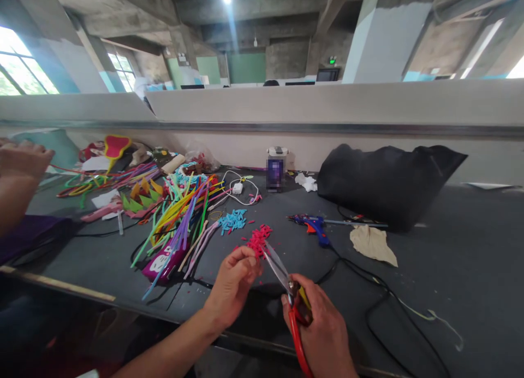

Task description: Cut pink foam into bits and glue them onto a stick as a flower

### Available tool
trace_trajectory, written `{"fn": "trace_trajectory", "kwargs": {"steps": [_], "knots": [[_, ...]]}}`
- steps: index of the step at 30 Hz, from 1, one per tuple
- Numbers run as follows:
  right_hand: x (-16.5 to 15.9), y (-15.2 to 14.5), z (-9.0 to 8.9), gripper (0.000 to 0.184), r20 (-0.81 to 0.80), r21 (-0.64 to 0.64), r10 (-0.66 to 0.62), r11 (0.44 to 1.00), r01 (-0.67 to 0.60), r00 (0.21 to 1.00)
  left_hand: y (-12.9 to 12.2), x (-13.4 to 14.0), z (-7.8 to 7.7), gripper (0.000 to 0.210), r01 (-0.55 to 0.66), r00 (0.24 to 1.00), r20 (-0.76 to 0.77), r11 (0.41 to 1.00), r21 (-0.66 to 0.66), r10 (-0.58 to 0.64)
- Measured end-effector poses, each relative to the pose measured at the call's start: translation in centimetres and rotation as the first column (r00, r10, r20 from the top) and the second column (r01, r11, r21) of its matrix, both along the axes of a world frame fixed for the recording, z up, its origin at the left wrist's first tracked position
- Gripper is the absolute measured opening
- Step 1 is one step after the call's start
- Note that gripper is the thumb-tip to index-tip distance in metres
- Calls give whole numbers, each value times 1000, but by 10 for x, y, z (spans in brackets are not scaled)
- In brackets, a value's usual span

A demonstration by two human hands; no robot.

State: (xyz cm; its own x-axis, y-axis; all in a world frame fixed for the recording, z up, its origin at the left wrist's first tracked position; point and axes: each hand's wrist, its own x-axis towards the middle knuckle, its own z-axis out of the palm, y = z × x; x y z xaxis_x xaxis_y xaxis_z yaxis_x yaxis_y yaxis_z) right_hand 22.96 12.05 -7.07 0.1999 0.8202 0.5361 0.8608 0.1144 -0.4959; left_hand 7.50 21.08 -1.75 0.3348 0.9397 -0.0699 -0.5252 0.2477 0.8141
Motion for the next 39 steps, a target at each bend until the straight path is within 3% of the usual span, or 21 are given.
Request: {"fn": "trace_trajectory", "kwargs": {"steps": [7, 15, 19, 39], "knots": [[-7, 0, -1, 27, 34, -73, 33, 997, -30, 999, -2, -2, -1, 13, -62, 997, 43, 998, -2, 62], [-8, 1, -12, 26, 108, 44, 71, 996, -76, 992, -3, -1, -3, 17, -92, 994, 62, 995, -25, 94], [-9, 1, -14, 25, 140, 45, 73, 996, -80, 987, -3, -1, -5, 17, -106, 992, 60, 994, -31, 108], [-12, 1, -7, 24, 85, 22, 100, 995, -102, 991, -6, 4, -8, 13, -118, 989, 97, 993, 23, 116]]}}
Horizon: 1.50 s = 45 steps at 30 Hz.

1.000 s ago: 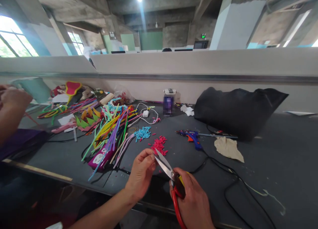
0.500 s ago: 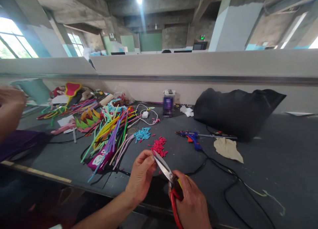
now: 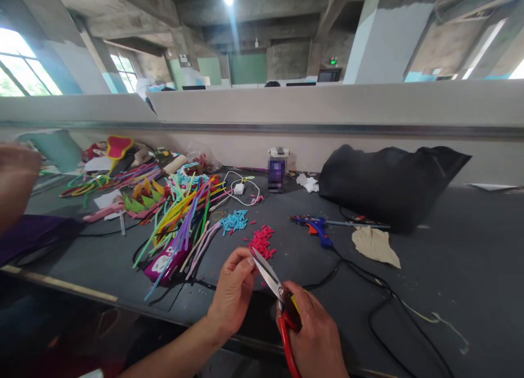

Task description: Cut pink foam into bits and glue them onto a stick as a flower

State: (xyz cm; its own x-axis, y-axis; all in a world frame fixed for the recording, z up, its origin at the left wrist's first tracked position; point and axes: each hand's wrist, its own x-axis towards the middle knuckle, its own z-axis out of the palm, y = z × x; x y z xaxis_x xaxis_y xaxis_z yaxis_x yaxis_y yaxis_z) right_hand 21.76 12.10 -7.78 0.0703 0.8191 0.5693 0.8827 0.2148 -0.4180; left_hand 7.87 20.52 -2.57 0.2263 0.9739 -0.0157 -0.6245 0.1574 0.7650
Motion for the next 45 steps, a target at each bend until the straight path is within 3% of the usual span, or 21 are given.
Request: {"fn": "trace_trajectory", "kwargs": {"steps": [12, 20, 28, 33, 35, 37, 41, 43, 45], "knots": [[4, -1, -10, 26, 75, 62, 6, 998, -11, 997, 1, -1, -2, 12, 5, 1000, -12, 1000, 23, -5], [5, 0, -4, 24, 114, 129, 7, 991, -22, 994, 0, -1, 2, 12, -12, 999, -38, 1000, 27, 13], [8, -1, -1, 25, 60, 36, -11, 999, 9, 998, 1, -2, 1, 10, 14, 997, -70, 999, 45, -10], [27, 0, 5, 27, 82, -94, -124, 987, 132, 989, 14, -7, 1, 7, 20, 958, -287, 992, 127, 17], [41, -1, 7, 28, 107, -150, -169, 972, 184, 980, 24, -11, 1, 6, 31, 897, -439, 985, 171, 48], [57, -3, 7, 31, 127, -184, -194, 959, 216, 973, 34, -16, 0, 5, 35, 784, -607, 968, 247, 127], [90, -11, 0, 41, 119, -238, -181, 949, 205, 976, 49, -24, -7, 9, 165, 436, -818, 860, 483, 376], [105, -15, -4, 42, 112, -252, -130, 955, 155, 985, 54, -26, -10, 10, 280, 254, -859, 817, 505, 444], [117, -19, -6, 42, 123, -249, -76, 963, 105, 989, 56, -27, -13, 10, 365, 117, -881, 805, 468, 458]]}}
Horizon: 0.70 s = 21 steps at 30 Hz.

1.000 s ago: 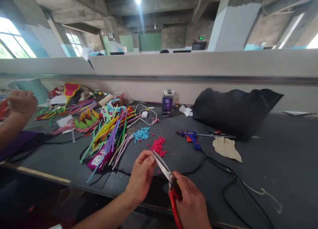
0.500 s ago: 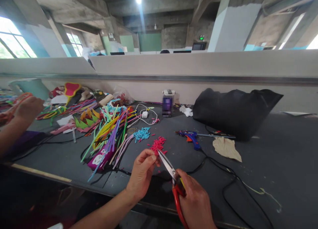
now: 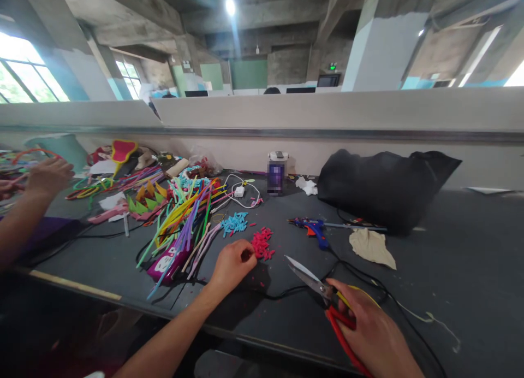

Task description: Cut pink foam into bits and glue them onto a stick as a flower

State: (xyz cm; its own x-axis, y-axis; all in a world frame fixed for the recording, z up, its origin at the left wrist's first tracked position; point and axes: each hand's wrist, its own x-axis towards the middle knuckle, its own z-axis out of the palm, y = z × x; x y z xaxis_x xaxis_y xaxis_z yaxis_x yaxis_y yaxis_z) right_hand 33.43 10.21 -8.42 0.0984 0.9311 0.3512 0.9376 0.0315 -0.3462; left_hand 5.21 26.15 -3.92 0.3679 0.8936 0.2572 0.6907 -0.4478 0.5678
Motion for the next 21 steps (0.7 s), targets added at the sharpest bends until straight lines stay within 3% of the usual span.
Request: {"fn": "trace_trajectory", "kwargs": {"steps": [4, 10, 14, 19, 21], "knots": [[13, -1, 1, 49, 55, 35, 75, 996, -77, 996, 1, 3, -3, 11, -14, 996, -92, 1000, -9, 13], [19, 3, 1, 49, 63, -16, 132, 991, -131, 989, 1, 4, -4, 11, -29, 990, -136, 1000, -6, 28], [20, 6, 6, 38, 139, -8, 123, 992, -123, 983, 2, 2, -6, 9, -42, 988, -147, 999, -1, 42], [7, 36, 43, 32, 209, 132, 124, 979, -153, 970, 0, 3, -10, 8, -39, 991, -131, 999, 0, 38], [-1, 64, 61, 31, 238, 85, 211, 968, -237, 948, -1, 5, -11, 7, -28, 994, -106, 1000, -3, 27]]}}
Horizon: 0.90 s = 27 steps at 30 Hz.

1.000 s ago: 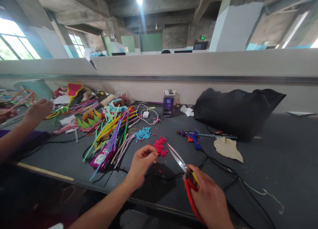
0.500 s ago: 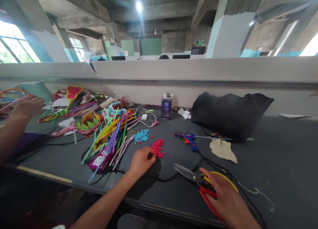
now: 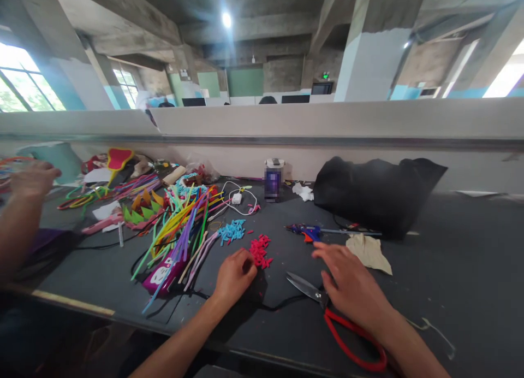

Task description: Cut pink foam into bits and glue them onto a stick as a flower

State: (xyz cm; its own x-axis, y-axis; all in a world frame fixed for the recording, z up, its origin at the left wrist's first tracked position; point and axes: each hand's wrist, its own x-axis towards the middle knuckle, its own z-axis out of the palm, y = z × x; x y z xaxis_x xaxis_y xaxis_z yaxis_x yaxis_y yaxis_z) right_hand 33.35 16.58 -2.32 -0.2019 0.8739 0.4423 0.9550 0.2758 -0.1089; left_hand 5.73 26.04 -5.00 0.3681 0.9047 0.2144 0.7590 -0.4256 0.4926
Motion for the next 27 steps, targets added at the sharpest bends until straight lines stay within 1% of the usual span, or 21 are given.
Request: {"fn": "trace_trajectory", "kwargs": {"steps": [2, 3, 5, 8, 9, 13, 16, 19, 23, 27], "knots": [[-6, 35, 13, 33, 49, -80, 60, 995, -56, 997, -1, 2, 0, 7, 5, 1000, 23, 1000, 3, -5], [-9, 55, 16, 33, 80, -139, 73, 988, -61, 994, -2, 2, 0, 8, 6, 999, 32, 1000, 7, -6], [-13, 94, 17, 36, 98, -174, 91, 982, -73, 991, -3, 3, 0, 9, 11, 999, 53, 1000, 16, -12], [-18, 147, 9, 53, 118, -221, 132, 970, -103, 984, -6, 3, -1, 11, 33, 996, 87, 999, 36, -36], [-20, 162, 5, 54, 125, -236, 143, 965, -110, 982, -7, 3, -1, 12, 42, 994, 95, 998, 39, -46], [-28, 209, -9, 36, 152, -276, 156, 955, -110, 976, -8, 3, -6, 13, 58, 991, 123, 998, 12, -59], [-32, 232, -18, 36, 171, -311, 174, 943, -115, 970, -7, 3, -9, 15, 49, 990, 133, 999, 6, -50], [-32, 247, -25, 34, 186, -351, 209, 927, -134, 960, -6, 2, -10, 15, 45, 989, 142, 999, 6, -45], [-30, 259, -32, 34, 209, -372, 243, 915, -153, 947, -6, 2, -12, 13, 48, 989, 143, 999, -7, -46], [-27, 265, -33, 33, 249, -376, 260, 914, -155, 933, -6, 2, -15, 14, 45, 983, 176, 999, 10, -46]]}}
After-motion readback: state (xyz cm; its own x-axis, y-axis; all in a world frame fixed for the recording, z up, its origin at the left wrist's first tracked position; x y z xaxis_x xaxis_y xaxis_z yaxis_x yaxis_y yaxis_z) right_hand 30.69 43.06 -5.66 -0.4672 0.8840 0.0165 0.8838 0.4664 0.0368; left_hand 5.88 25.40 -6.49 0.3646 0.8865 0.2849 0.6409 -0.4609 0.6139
